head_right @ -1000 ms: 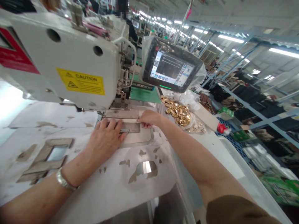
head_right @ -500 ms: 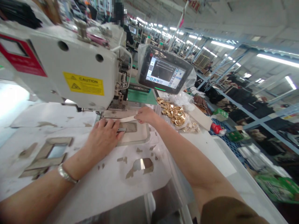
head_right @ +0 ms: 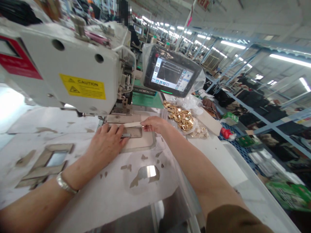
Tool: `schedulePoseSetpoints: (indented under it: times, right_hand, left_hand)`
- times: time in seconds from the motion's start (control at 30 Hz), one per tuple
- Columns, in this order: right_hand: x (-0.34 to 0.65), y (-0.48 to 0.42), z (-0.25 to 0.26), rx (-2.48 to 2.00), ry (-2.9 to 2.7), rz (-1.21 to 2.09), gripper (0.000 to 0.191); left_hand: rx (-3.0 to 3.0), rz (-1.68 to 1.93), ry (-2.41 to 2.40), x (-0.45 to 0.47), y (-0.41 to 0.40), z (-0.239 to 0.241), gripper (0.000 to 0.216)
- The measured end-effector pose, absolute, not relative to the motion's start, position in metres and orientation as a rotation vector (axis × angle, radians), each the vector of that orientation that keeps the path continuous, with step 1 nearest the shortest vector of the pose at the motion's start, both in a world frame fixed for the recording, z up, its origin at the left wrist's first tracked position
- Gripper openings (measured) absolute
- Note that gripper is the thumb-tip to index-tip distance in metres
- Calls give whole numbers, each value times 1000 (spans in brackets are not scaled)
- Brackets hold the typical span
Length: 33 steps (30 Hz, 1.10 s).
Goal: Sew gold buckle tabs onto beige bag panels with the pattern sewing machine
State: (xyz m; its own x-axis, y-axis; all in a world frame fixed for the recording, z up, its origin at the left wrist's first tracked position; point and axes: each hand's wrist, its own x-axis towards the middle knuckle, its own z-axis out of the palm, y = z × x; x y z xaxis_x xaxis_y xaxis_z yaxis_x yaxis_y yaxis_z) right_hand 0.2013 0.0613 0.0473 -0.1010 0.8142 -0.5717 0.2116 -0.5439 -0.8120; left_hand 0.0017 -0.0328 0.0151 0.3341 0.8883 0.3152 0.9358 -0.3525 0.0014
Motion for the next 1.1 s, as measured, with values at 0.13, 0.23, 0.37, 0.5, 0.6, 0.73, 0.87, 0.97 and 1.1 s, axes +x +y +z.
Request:
schedulePoseSetpoints:
  times: [0.13,0.23,0.37,0.5,0.6,0.73,0.87,0.97,1.1]
  right_hand:
    - [202,63,48,-1740,-1198,1676,19]
    - [200,63,50,-1779,-1278,1633,19]
    - [192,62,52,-1904,-1451,1446,23]
    - [185,61,52,-2005,-1594,1305,24]
    - [185,61,52,-1998,-1584,1327,24]
    - [187,60,51,-1960,-1576,1369,24]
    - [189,59,48,-1944,-1585,1362,22]
    - [190,59,45,-1919,-1576,1342,21]
    - [191,60,43,-1887,-1563,1347,22]
  left_hand:
    - [-2426,-379,-1682,2,-33,16,44]
    - [-2426,-346,-1686,3,-33,17,46]
    - [-2410,-343,-1675,4,-33,16,48]
    - [-2403,-405,-1680,1,-31,10,47]
    - [-2475,-479,-1569,3,-25,2,44]
    - [-2648,-493,-1329,20,-17,-5,45]
    - [-2677,-466,-1324,46,-17,-3,47]
    - [-2602,-453,-1431,51,-20,1,51]
    - [-2500,-437,-1552,28,-27,11,52]
